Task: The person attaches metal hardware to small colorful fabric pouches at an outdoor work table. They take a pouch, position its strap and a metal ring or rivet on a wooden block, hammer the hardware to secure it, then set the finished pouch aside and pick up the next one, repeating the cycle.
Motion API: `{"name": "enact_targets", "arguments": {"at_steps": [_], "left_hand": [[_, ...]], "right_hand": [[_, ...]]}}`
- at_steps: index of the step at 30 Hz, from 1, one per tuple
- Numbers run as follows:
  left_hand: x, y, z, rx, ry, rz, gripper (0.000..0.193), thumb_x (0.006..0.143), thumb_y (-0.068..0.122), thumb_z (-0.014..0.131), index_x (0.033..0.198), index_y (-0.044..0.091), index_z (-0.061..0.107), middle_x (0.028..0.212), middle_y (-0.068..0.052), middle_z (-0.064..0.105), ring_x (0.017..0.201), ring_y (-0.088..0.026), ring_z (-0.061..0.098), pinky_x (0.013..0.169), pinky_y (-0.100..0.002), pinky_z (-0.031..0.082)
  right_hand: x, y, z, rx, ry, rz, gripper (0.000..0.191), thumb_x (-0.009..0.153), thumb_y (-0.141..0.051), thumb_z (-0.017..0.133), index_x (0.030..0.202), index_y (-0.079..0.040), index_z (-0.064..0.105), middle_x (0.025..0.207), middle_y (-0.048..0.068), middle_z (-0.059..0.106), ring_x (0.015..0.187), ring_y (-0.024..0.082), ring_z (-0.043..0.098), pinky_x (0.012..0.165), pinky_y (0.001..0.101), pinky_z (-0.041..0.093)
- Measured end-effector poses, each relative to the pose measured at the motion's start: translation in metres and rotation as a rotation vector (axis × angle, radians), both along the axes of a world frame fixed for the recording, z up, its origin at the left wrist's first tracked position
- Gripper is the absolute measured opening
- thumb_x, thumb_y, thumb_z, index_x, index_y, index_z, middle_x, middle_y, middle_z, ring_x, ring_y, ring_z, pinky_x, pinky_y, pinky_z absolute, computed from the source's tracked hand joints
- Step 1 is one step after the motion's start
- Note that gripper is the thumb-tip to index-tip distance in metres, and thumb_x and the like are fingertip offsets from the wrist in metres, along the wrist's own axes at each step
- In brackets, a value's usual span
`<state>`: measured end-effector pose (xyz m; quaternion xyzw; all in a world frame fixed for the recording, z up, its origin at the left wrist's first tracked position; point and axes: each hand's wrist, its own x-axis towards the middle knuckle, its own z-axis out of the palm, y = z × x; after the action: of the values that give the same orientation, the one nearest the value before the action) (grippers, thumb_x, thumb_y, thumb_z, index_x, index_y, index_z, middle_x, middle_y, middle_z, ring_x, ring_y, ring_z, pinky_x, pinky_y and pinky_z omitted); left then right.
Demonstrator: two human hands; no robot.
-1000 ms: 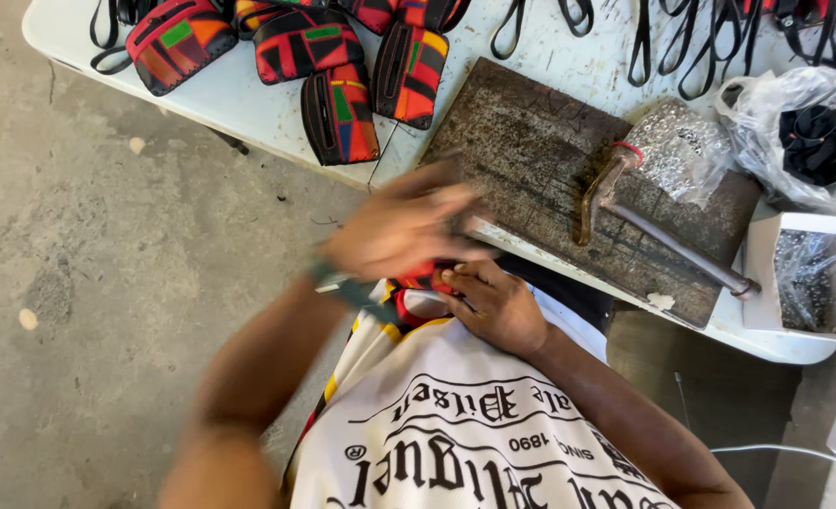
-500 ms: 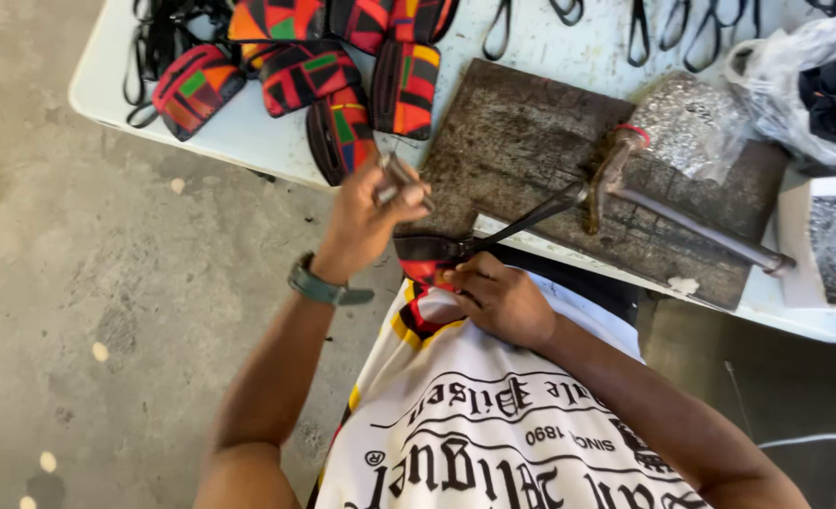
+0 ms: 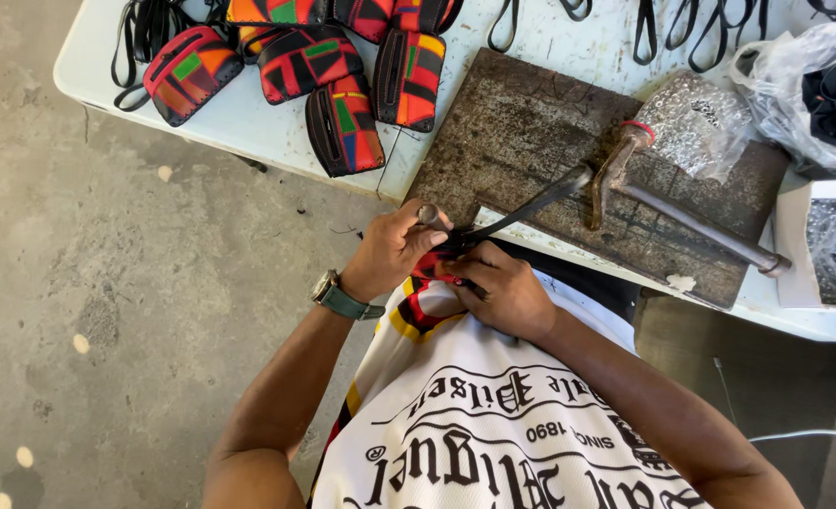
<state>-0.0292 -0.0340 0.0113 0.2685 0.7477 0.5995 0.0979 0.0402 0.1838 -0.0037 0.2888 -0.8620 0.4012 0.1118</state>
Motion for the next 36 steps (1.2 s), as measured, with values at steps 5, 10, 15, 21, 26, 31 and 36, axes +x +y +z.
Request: {"name": "enact_targets", "arguments": {"at_steps": [5, 10, 15, 21, 26, 31, 36], "left_hand": [[0.002, 0.003, 0.009, -0.081, 0.07, 0.008, 0.011, 0.101, 0.007, 0.068, 0.111, 0.003, 0.064, 0.094, -0.006, 0.073, 0.086, -0.013, 0.071, 0.077, -0.028, 0.057], [0.008, -0.003, -0.004, -0.194, 0.245, 0.003, 0.017, 0.099, 0.012, 0.067, 0.114, 0.004, 0.064, 0.103, -0.012, 0.071, 0.092, -0.029, 0.071, 0.08, -0.035, 0.056], [0.006, 0.0, -0.033, -0.228, 0.323, 0.081, 0.023, 0.099, 0.02, 0.064, 0.115, 0.004, 0.066, 0.11, -0.016, 0.071, 0.102, -0.037, 0.069, 0.088, -0.043, 0.055], [-0.002, 0.008, -0.045, -0.241, 0.418, 0.144, 0.027, 0.095, 0.022, 0.068, 0.114, 0.002, 0.07, 0.118, -0.026, 0.069, 0.113, -0.045, 0.065, 0.094, -0.046, 0.053], [-0.009, 0.012, -0.039, -0.248, 0.408, 0.128, 0.026, 0.094, 0.018, 0.07, 0.114, 0.001, 0.069, 0.114, -0.026, 0.068, 0.111, -0.047, 0.062, 0.093, -0.048, 0.052], [0.005, 0.012, -0.016, -0.208, 0.47, 0.117, 0.019, 0.096, 0.013, 0.065, 0.11, 0.0, 0.066, 0.107, -0.024, 0.067, 0.107, -0.049, 0.061, 0.088, -0.049, 0.052], [0.009, 0.016, 0.011, -0.215, 0.34, 0.118, 0.021, 0.094, 0.013, 0.065, 0.11, 0.0, 0.065, 0.109, -0.024, 0.065, 0.1, -0.048, 0.062, 0.082, -0.049, 0.053]], "right_hand": [[-0.002, -0.003, 0.004, -0.02, -0.018, -0.014, 0.03, 0.083, -0.011, 0.078, 0.113, -0.016, 0.077, 0.104, 0.006, 0.066, 0.09, 0.023, 0.071, 0.079, 0.0328, 0.061], [0.0, 0.015, 0.025, 0.124, 0.082, 0.103, 0.037, 0.079, -0.013, 0.082, 0.115, -0.008, 0.076, 0.107, 0.003, 0.073, 0.096, 0.029, 0.07, 0.082, 0.0378, 0.06], [0.006, 0.114, 0.062, 0.227, 0.08, -0.606, 0.038, 0.082, -0.026, 0.081, 0.115, -0.008, 0.074, 0.114, 0.012, 0.071, 0.102, 0.033, 0.067, 0.087, 0.0416, 0.056], [-0.019, 0.173, 0.047, 0.609, 0.025, -0.864, 0.036, 0.086, -0.044, 0.068, 0.102, -0.013, 0.072, 0.104, 0.01, 0.071, 0.096, 0.035, 0.068, 0.077, 0.0452, 0.057], [-0.034, 0.167, 0.05, 0.322, -0.119, -0.867, 0.036, 0.09, -0.043, 0.068, 0.091, -0.007, 0.066, 0.078, 0.011, 0.068, 0.066, 0.029, 0.067, 0.058, 0.0416, 0.054], [-0.043, 0.146, 0.101, -0.181, -0.195, -0.768, 0.032, 0.091, -0.03, 0.078, 0.088, -0.003, 0.06, 0.061, 0.013, 0.054, 0.055, 0.021, 0.048, 0.049, 0.0379, 0.042], [-0.036, 0.094, 0.127, -0.136, -0.017, -0.617, 0.024, 0.091, -0.027, 0.071, 0.108, -0.013, 0.063, 0.057, 0.007, 0.059, 0.047, 0.019, 0.054, 0.045, 0.0368, 0.045]]}}
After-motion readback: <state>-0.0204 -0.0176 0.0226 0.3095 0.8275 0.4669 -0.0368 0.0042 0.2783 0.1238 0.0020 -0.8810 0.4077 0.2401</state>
